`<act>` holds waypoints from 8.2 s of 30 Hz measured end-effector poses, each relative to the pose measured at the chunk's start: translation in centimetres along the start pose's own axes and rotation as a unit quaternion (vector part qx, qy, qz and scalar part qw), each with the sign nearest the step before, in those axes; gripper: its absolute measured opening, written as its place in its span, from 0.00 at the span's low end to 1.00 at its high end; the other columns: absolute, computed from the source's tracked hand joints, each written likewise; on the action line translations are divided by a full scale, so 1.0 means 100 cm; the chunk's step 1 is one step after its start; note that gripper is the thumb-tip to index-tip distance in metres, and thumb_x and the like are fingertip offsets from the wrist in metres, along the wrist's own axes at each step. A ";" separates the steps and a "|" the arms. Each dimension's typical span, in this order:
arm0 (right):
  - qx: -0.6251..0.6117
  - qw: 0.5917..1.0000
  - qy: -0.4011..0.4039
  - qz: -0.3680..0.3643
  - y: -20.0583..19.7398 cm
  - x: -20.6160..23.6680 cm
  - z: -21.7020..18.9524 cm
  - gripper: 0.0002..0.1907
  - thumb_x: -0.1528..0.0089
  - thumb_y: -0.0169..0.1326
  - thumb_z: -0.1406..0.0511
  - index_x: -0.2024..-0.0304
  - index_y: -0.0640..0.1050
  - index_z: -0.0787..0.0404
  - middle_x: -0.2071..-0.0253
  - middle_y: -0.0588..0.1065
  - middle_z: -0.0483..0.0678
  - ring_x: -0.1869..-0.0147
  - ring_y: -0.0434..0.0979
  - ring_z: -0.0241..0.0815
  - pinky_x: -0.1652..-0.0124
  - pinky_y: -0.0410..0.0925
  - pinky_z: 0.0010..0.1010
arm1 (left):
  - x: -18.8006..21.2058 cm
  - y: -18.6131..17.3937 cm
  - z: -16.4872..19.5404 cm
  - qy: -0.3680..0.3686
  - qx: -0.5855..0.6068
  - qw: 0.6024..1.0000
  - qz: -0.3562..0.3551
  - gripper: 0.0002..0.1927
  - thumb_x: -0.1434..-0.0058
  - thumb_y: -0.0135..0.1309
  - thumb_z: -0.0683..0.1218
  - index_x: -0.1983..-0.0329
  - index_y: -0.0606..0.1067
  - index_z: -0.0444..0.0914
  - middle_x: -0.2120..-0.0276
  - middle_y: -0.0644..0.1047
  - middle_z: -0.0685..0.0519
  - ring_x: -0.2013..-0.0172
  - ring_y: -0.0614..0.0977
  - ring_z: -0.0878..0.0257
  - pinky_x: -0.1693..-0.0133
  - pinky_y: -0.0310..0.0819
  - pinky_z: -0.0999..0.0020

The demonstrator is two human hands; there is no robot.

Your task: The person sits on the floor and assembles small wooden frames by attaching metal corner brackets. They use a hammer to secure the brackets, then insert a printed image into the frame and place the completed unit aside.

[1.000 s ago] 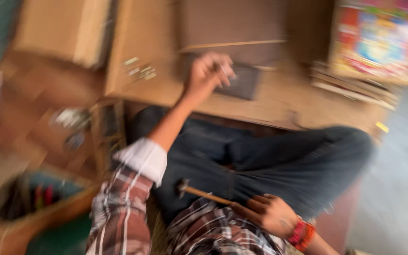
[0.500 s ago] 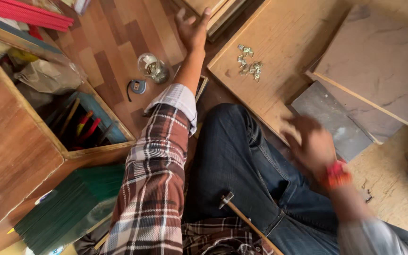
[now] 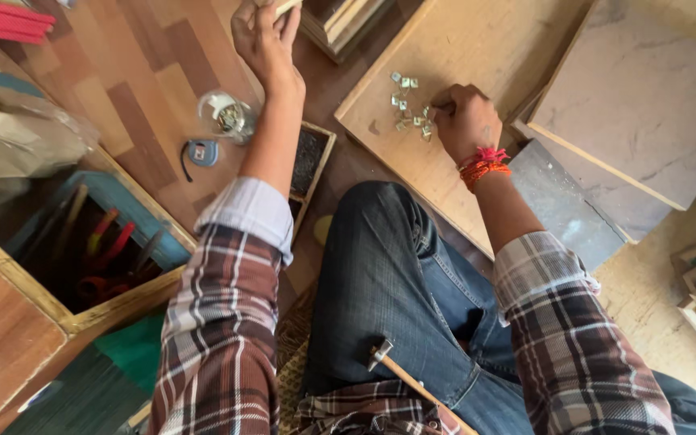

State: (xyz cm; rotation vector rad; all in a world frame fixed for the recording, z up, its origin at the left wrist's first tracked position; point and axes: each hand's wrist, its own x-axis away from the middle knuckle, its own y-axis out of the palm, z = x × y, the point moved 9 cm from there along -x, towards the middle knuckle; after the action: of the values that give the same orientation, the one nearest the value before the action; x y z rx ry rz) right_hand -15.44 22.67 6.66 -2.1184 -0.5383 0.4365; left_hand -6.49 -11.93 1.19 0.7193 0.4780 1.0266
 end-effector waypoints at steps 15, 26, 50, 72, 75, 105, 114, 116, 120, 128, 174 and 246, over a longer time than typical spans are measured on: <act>-0.570 0.731 -0.102 0.361 -0.259 0.105 0.004 0.14 0.25 0.49 0.65 0.38 0.71 0.61 0.48 0.70 0.42 0.49 0.67 0.31 0.47 0.65 0.25 | 0.233 0.011 0.039 -0.532 0.274 0.800 -0.049 0.15 0.24 0.48 0.51 0.52 0.79 0.36 0.61 0.83 0.46 0.60 0.87 0.54 0.64 0.86 0.70; -0.389 0.717 -0.042 0.577 -0.293 0.265 0.056 0.08 0.21 0.43 0.63 0.49 0.67 0.61 0.64 0.68 0.46 0.63 0.68 0.35 0.59 0.65 0.27 | 0.355 0.044 -0.035 -0.462 -0.208 0.840 -0.195 0.17 0.28 0.43 0.52 0.39 0.67 0.41 0.66 0.83 0.41 0.70 0.86 0.54 0.72 0.82 0.69; 0.035 0.969 -0.123 0.213 -0.375 0.285 -0.064 0.08 0.30 0.51 0.79 0.51 0.78 0.67 0.56 0.75 0.53 0.53 0.72 0.43 0.52 0.68 0.32 | 0.452 0.323 0.148 0.458 -0.345 0.570 -0.588 0.16 0.35 0.60 0.36 0.44 0.81 0.38 0.51 0.79 0.50 0.46 0.80 0.55 0.44 0.76 0.60; -0.013 0.976 -0.171 0.134 -0.351 0.216 -0.072 0.05 0.35 0.62 0.78 0.56 0.82 0.72 0.58 0.81 0.56 0.55 0.84 0.43 0.54 0.74 0.29 | 0.433 0.311 0.136 0.444 -0.303 0.645 -0.544 0.15 0.38 0.59 0.36 0.47 0.80 0.33 0.49 0.76 0.51 0.41 0.76 0.54 0.40 0.75 0.58; -0.012 0.972 -0.185 0.145 -0.353 0.219 -0.078 0.05 0.34 0.59 0.79 0.56 0.81 0.72 0.58 0.81 0.56 0.53 0.84 0.42 0.50 0.75 0.29 | 0.431 0.311 0.134 0.447 -0.303 0.642 -0.544 0.16 0.39 0.58 0.36 0.47 0.80 0.32 0.49 0.76 0.51 0.41 0.76 0.53 0.40 0.74 0.58; 0.246 0.925 -0.262 0.125 -0.336 0.223 -0.119 0.06 0.39 0.60 0.76 0.61 0.81 0.63 0.63 0.78 0.51 0.58 0.78 0.51 0.55 0.70 0.39 | 0.421 0.309 0.134 0.466 -0.279 0.649 -0.533 0.16 0.36 0.57 0.40 0.45 0.78 0.33 0.48 0.73 0.51 0.43 0.75 0.55 0.42 0.73 0.59; 0.029 0.989 -0.082 0.122 -0.327 0.219 -0.098 0.11 0.32 0.57 0.72 0.47 0.81 0.65 0.52 0.79 0.56 0.52 0.81 0.51 0.52 0.74 0.37 | 0.420 0.306 0.130 0.465 -0.274 0.653 -0.531 0.15 0.35 0.56 0.39 0.45 0.77 0.34 0.49 0.74 0.53 0.46 0.76 0.57 0.44 0.73 0.59; 0.143 0.965 -0.145 0.164 -0.320 0.235 -0.118 0.18 0.36 0.57 0.74 0.43 0.78 0.68 0.49 0.79 0.60 0.50 0.81 0.56 0.50 0.74 0.41 | 0.419 0.308 0.127 0.456 -0.278 0.655 -0.534 0.17 0.36 0.56 0.38 0.44 0.77 0.33 0.50 0.74 0.53 0.47 0.77 0.57 0.44 0.73 0.59; 0.308 0.914 -0.192 0.181 -0.307 0.253 -0.121 0.31 0.41 0.57 0.77 0.35 0.68 0.64 0.43 0.80 0.63 0.46 0.82 0.62 0.46 0.71 0.44 | 0.419 0.315 0.124 0.442 -0.299 0.648 -0.544 0.18 0.35 0.56 0.37 0.42 0.77 0.34 0.48 0.75 0.53 0.46 0.77 0.55 0.45 0.73 0.58; 0.074 0.971 -0.157 0.164 -0.320 0.249 -0.065 0.40 0.27 0.54 0.79 0.23 0.46 0.56 0.43 0.79 0.58 0.38 0.83 0.52 0.42 0.77 0.34 | 0.351 0.233 0.135 0.397 -0.363 0.710 -0.453 0.23 0.32 0.59 0.36 0.34 0.73 0.39 0.38 0.73 0.47 0.36 0.74 0.50 0.35 0.69 0.55; -0.036 0.994 0.014 -0.106 -0.170 0.483 -0.007 0.24 0.46 0.59 0.69 0.46 0.77 0.59 0.66 0.75 0.45 0.63 0.81 0.43 0.65 0.75 0.34 | 0.469 0.268 -0.059 0.216 -0.403 0.650 -0.607 0.07 0.40 0.61 0.42 0.64 0.74 0.40 0.53 0.76 0.49 0.47 0.76 0.46 0.46 0.67 0.51; -0.583 0.722 0.373 -0.014 -0.136 0.448 0.062 0.29 0.33 0.47 0.62 0.28 0.64 0.55 0.79 0.65 0.42 0.85 0.58 0.27 0.86 0.56 0.22 | 0.403 0.195 -0.117 0.101 -0.503 0.762 -0.396 0.44 0.50 0.70 0.40 0.31 0.63 0.40 0.33 0.67 0.40 0.32 0.66 0.47 0.32 0.58 0.50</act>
State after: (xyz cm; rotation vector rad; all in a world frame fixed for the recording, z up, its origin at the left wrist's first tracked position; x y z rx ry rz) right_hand 16.43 57.39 9.66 -3.1318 -0.3558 -1.0834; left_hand -7.83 34.10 6.31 -0.5639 0.2882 0.4038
